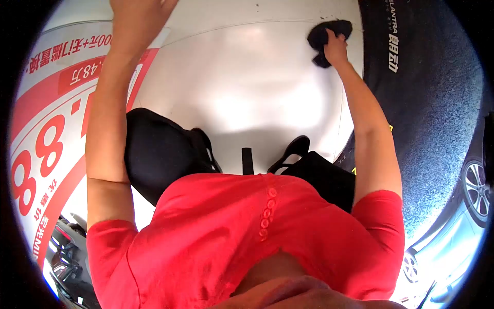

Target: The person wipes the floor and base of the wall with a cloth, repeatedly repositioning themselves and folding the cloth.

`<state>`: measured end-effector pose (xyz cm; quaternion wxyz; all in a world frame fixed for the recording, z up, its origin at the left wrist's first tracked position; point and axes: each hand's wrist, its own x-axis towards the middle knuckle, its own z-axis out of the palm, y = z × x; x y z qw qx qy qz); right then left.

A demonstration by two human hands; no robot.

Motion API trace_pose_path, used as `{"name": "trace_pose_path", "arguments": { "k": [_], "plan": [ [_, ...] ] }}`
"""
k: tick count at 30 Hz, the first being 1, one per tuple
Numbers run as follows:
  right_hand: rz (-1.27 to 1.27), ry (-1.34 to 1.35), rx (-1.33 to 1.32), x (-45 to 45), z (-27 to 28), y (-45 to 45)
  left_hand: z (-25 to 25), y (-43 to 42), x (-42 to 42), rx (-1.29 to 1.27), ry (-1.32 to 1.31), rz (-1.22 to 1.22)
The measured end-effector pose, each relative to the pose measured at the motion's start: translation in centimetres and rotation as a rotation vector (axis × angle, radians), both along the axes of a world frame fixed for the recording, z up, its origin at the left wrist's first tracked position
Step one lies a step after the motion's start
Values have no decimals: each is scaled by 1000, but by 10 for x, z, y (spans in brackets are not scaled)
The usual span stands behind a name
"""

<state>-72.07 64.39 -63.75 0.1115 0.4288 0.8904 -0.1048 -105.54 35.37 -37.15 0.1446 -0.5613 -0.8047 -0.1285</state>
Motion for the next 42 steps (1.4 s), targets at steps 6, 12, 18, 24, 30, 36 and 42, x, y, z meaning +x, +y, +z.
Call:
{"name": "trace_pose_path", "arguments": {
  "k": [6, 12, 18, 24, 30, 36, 42],
  "plan": [
    [-59, 610, 122, -70, -19, 87, -51, -17, -41, -195, -136, -31],
    [-247, 695, 64, 9, 51, -86, -93, 12, -60, -119, -182, -171],
    [-462, 263, -157, 85, 25, -306, -119, 30, -51, -235, -166, -141],
    [-375, 316, -165, -17, 28, -321, -130, 32, -37, -302, -200, -136],
    [-110, 432, -5, -113, -21, -176, -135, 22, -40, -370, -174, -115],
    [81, 722, -12, -130, 137, -65, -149, 40, -31, -336, -62, -131],
    [328, 449, 123, -75, 306, -6, -190, 44, -19, -634, 141, -198]
  ]
}}
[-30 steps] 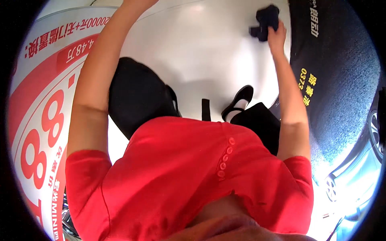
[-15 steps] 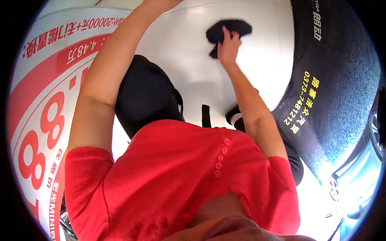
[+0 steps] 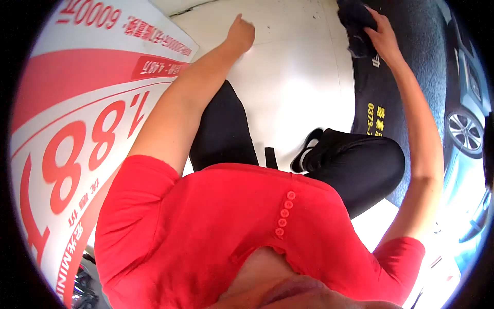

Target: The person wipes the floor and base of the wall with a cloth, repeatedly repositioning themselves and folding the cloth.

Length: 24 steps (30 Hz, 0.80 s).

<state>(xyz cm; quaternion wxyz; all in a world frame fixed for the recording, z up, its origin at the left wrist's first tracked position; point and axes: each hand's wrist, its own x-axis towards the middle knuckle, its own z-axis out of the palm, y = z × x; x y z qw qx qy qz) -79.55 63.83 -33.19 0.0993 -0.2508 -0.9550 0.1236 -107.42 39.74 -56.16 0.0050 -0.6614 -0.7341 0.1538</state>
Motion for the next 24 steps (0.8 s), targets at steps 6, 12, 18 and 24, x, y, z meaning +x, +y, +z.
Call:
{"name": "trace_pose_path", "arguments": {
  "k": [6, 12, 18, 24],
  "plan": [
    [131, 86, -103, -42, -30, 46, 42, -56, -21, -313, 21, -97],
    [221, 52, -194, -140, -110, 36, 65, -132, -25, -87, -242, 34],
    [462, -30, -161, -216, -139, -16, 106, -220, -19, -91, -402, 250],
    [698, -105, -144, -301, -140, -81, 174, -253, -4, -182, -550, 701]
  ]
}}
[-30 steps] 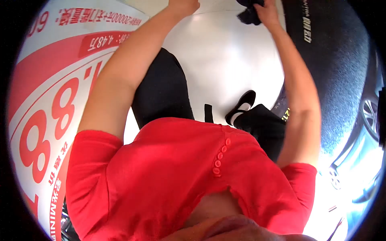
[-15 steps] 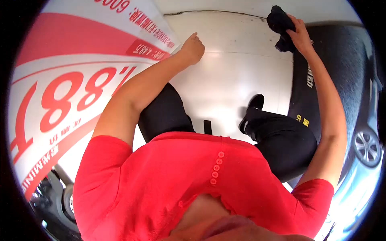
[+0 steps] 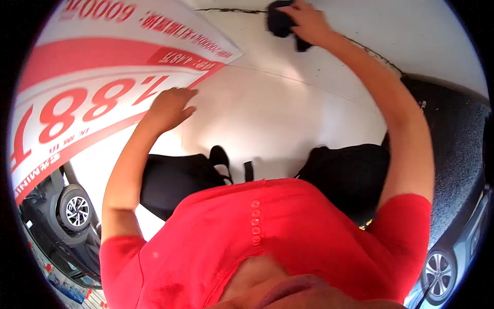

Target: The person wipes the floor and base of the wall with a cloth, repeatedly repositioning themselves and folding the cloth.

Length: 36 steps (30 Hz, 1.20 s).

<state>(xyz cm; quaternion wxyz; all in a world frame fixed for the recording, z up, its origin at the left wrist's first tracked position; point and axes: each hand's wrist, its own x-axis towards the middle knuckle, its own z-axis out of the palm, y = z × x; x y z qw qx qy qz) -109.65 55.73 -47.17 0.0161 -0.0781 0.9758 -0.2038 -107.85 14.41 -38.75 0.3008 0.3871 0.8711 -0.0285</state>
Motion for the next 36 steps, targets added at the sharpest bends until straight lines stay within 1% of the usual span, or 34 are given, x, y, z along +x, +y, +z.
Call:
{"name": "trace_pose_path", "arguments": {
  "k": [1, 2, 4, 6, 7, 9, 10, 11, 12, 13, 14, 15, 16, 17, 18, 20, 22, 24, 25, 28, 29, 31, 32, 34, 35, 36],
  "plan": [
    [5, 49, 29, -12, -5, -13, 13, 0, 4, 74, 26, 45],
    [9, 96, 59, -22, -18, -27, 25, 3, 8, 96, 64, 95],
    [-56, 98, 191, -39, -63, -61, 52, 16, 20, 109, 97, 199],
    [-84, 23, 373, -51, -104, -91, 65, 20, 29, 81, 44, 332],
    [-83, 17, 365, -47, -106, -95, 68, 19, 33, 61, 42, 341],
    [48, -187, 616, -24, -111, -103, 70, 17, 40, 27, 26, 340],
    [47, -200, 608, -20, -123, -100, 71, 18, 43, -19, -6, 412],
    [100, -143, 502, -18, -140, -96, 72, 20, 45, -60, -32, 485],
    [153, -79, 401, -22, -153, -89, 76, 26, 48, -130, -49, 518],
    [178, 16, 355, -24, -160, -77, 74, 21, 51, -113, -49, 513],
    [179, 10, 357, -30, -167, -69, 69, 12, 55, -97, -53, 508],
    [182, -53, 312, -37, -173, -61, 67, 6, 59, -96, -57, 508],
    [185, -113, 269, -40, -171, -54, 64, 1, 63, -103, -77, 561],
    [175, -67, 276, -37, -171, -46, 62, -3, 66, -112, -97, 613],
    [177, -70, 276, -33, -175, -36, 60, -7, 70, -113, -100, 614],
    [132, 15, 325, -26, -184, -9, 55, -11, 76, -157, -111, 634],
    [115, 20, 320, -7, -188, 26, 53, -10, 79, -169, -117, 612],
    [68, 44, 305, 15, -186, 66, 56, -4, 77, -197, -95, 515],
    [68, 34, 349, 28, -183, 84, 58, 2, 75, -190, -91, 509],
    [36, 27, 462, 78, -175, 142, 66, 21, 64, -209, 62, 289],
    [18, 33, 471, 92, -172, 158, 70, 28, 60, -191, 84, 279],
    [-81, -82, 634, 123, -169, 180, 80, 46, 53, -158, 119, 233],
    [-100, -84, 641, 134, -167, 189, 78, 53, 50, -149, 123, 216],
    [-294, -366, 596, 152, -156, 201, 75, 63, 46, -19, 118, 184],
    [-309, -364, 599, 164, -147, 207, 67, 65, 45, 50, 117, 145],
    [-410, -424, 522, 174, -127, 211, 61, 74, 44, 75, 96, 154]
  ]
}}
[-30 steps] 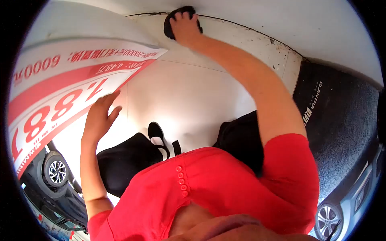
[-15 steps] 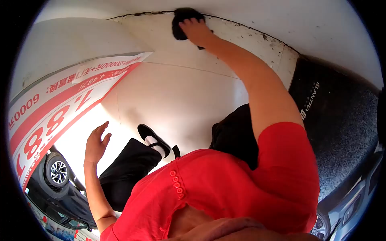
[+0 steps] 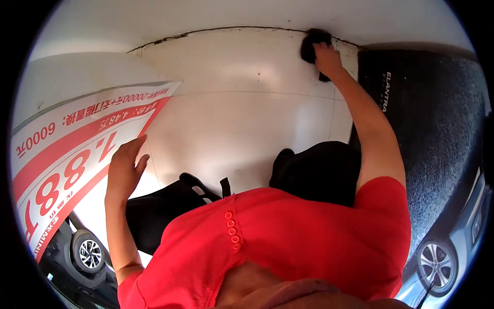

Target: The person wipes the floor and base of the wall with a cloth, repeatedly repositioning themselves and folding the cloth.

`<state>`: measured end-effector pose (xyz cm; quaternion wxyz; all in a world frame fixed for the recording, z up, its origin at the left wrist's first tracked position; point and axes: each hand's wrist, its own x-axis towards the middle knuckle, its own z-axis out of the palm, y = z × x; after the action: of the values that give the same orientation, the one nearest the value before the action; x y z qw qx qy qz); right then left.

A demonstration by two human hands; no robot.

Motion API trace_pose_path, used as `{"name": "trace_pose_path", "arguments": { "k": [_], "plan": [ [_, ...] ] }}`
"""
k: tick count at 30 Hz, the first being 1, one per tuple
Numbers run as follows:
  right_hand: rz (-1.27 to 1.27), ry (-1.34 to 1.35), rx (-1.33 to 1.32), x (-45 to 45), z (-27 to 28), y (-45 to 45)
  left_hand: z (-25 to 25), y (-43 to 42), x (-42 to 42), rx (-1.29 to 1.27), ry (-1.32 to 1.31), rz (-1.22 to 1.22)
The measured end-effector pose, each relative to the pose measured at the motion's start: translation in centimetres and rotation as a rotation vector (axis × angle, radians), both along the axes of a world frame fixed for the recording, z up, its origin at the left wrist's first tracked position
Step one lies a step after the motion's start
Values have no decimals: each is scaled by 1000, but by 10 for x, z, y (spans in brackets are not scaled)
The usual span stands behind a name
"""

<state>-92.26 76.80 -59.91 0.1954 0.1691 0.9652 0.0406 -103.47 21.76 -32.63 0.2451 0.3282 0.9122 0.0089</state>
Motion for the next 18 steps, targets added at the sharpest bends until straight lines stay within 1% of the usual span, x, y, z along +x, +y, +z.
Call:
{"name": "trace_pose_path", "arguments": {
  "k": [1, 2, 3, 4, 5, 6, 7, 8, 10, 12, 14, 16, 17, 18],
  "plan": [
    [-121, -11, -54, 10, 18, 4, -8, 3, -4, 39, -41, -13],
    [-124, 0, -28, 21, 23, 11, -19, 6, -6, 86, -83, -23],
    [-218, 278, -105, 32, 21, 19, -30, 8, -10, 89, -141, 10],
    [-295, 559, -185, 34, 45, 16, -38, 9, -13, 124, -132, 14],
    [-573, 735, -344, 35, 67, 8, -44, 9, -17, 27, -133, -44],
    [-555, 744, -331, 31, 90, 5, -46, 8, -18, -80, -135, -101],
    [-619, 1073, -319, 26, 106, 3, -44, 11, -16, 26, -137, -93],
    [-676, 1404, -310, 17, 124, 1, -43, 14, -16, 36, -127, -82],
    [-519, 1643, -337, -5, 183, -10, -40, 17, -13, 101, -190, -70],
    [-312, 1685, -157, -28, 185, 11, -43, 14, -11, 76, -189, -71],
    [-186, 1646, -111, -45, 154, 21, -39, 10, -9, 25, -194, -76],
    [-199, 1449, -22, -39, 106, 25, -34, 12, -8, -4, -201, 13],
    [-209, 1442, -31, -26, 86, 25, -30, 14, -6, -18, -204, 50],
    [-252, 1107, -75, -14, 68, 24, -30, 14, -6, -28, -208, 48]
  ]
}}
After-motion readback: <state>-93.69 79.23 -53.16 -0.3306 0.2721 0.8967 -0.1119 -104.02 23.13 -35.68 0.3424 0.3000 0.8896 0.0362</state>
